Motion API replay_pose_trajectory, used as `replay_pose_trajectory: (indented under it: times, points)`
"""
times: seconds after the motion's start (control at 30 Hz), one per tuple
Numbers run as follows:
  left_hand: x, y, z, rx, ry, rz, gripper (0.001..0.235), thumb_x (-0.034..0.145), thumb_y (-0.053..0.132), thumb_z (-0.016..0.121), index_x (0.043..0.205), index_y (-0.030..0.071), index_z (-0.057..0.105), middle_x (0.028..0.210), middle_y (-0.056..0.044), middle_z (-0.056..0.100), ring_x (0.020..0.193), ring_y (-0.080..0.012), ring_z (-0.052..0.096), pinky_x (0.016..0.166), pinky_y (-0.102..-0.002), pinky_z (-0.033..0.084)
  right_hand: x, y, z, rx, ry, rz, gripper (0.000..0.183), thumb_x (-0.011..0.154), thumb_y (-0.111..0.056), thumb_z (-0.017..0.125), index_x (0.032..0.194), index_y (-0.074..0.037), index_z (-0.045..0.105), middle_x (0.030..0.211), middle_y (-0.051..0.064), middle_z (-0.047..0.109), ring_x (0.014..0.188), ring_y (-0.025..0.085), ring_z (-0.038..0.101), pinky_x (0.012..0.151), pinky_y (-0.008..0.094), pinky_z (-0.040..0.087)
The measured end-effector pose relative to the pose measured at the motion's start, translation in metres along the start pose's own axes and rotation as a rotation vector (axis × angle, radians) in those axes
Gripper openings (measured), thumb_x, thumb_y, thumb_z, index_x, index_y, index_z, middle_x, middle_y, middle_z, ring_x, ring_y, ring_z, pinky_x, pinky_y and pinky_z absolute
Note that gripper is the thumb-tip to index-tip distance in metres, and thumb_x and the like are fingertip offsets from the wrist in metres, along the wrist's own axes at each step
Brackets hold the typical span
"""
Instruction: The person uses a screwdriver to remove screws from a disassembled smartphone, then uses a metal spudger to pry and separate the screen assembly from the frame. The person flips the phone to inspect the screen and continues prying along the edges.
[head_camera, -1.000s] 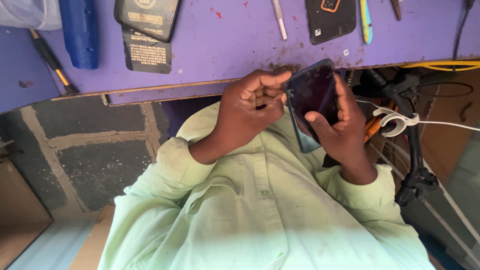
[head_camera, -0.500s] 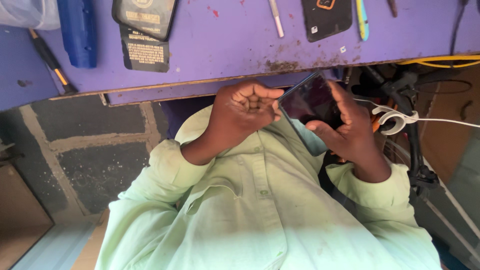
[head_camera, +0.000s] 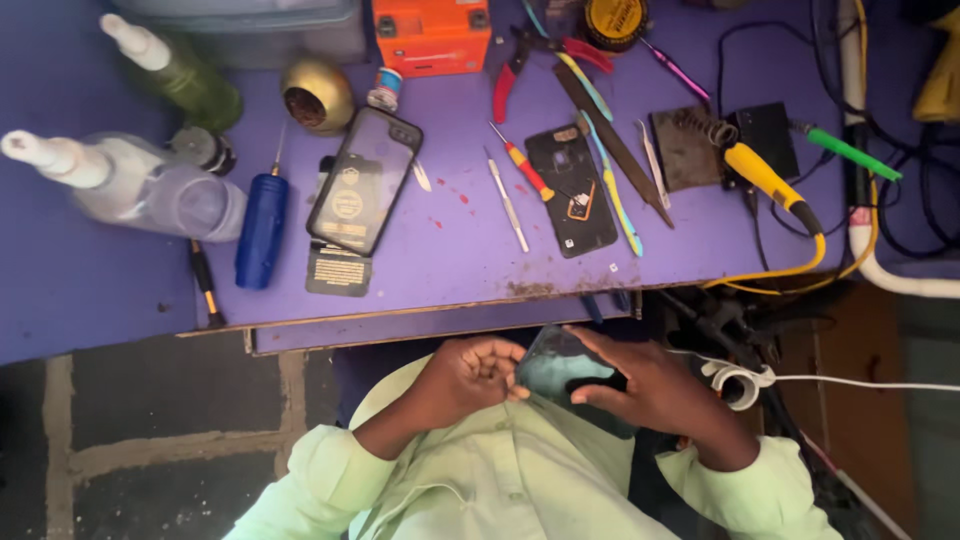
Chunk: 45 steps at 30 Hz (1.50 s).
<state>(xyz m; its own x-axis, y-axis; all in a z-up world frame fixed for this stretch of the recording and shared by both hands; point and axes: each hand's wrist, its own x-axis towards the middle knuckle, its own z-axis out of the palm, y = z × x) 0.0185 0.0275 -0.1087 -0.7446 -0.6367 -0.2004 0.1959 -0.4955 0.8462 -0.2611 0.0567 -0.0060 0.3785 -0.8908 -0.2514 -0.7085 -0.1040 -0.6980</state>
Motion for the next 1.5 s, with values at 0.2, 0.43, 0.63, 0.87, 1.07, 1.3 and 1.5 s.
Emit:
replay_pose_trajectory:
  times: [0.2,0.43,0.63,0.87,1.07,1.3,1.5]
  points:
    - [-0.018,0.005,0.008,-0.012,0.001,-0.062,0.020,0.096,-0.008,0.058,0.115,-0.006,0.064,0.101,-0.007,0.073,0.093,-0.0120,0.071,0.086,-0.027,0.060,0.014,-0.025,-0.008,-0.074,-0.233,0.087,0.087,0.078,-0.045,0.082,0.154,-0.021,0.047,0.118,0.017,0.073,0.100,0.036,0.073,0.082,0.041,0.058]
    - [-0.044,0.035,0.011,0.231,0.058,0.023,0.053,0.093,-0.007,0.056,0.144,0.006,0.050,0.114,-0.005,0.071,0.103,-0.0090,0.067,0.093,-0.026,0.055,0.027,-0.031,-0.006,-0.135,-0.261,-0.113,0.084,0.078,-0.045,0.081,0.150,-0.017,0.047,0.122,0.020,0.072,0.101,0.040,0.072,0.083,0.043,0.057]
    - [-0.051,0.040,0.008,0.206,-0.036,0.091,0.075,0.093,-0.010,0.055,0.164,0.010,0.042,0.116,-0.013,0.065,0.098,-0.0111,0.061,0.090,-0.026,0.052,0.039,-0.034,-0.005,-0.212,-0.340,-0.084,0.087,0.074,-0.045,0.083,0.150,-0.019,0.050,0.122,0.019,0.073,0.105,0.040,0.071,0.084,0.044,0.057]
    - [-0.041,0.034,0.000,0.053,-0.067,0.010,0.071,0.088,-0.012,0.054,0.155,0.008,0.045,0.110,-0.006,0.072,0.095,-0.0082,0.066,0.088,-0.025,0.055,0.042,-0.045,-0.019,-0.188,-0.427,-0.020,0.077,0.074,-0.042,0.083,0.142,-0.018,0.056,0.102,0.015,0.078,0.088,0.034,0.076,0.078,0.042,0.059]
    - [-0.038,0.027,0.001,-0.018,-0.006,-0.029,0.054,0.096,-0.007,0.059,0.149,0.002,0.053,0.098,-0.006,0.071,0.089,-0.0102,0.066,0.087,-0.028,0.059,0.041,-0.049,-0.020,-0.116,-0.453,0.012,0.077,0.074,-0.045,0.082,0.142,-0.017,0.057,0.094,0.013,0.077,0.086,0.030,0.077,0.075,0.040,0.058]
    - [-0.034,0.021,-0.002,-0.037,-0.010,0.057,0.046,0.094,-0.009,0.062,0.139,-0.002,0.057,0.118,-0.003,0.068,0.108,-0.0084,0.066,0.096,-0.027,0.055,0.047,-0.051,-0.026,-0.027,-0.451,-0.255,0.067,0.079,-0.044,0.083,0.132,-0.009,0.061,0.106,0.011,0.077,0.090,0.033,0.075,0.075,0.042,0.057]
    - [-0.036,0.009,0.002,-0.141,0.036,0.006,0.035,0.095,-0.006,0.065,0.130,-0.006,0.062,0.117,-0.011,0.073,0.103,-0.0129,0.070,0.090,-0.031,0.061,0.049,-0.050,-0.025,-0.109,-0.550,-0.139,0.066,0.076,-0.046,0.084,0.128,-0.013,0.063,0.096,0.012,0.076,0.087,0.032,0.074,0.074,0.041,0.056]
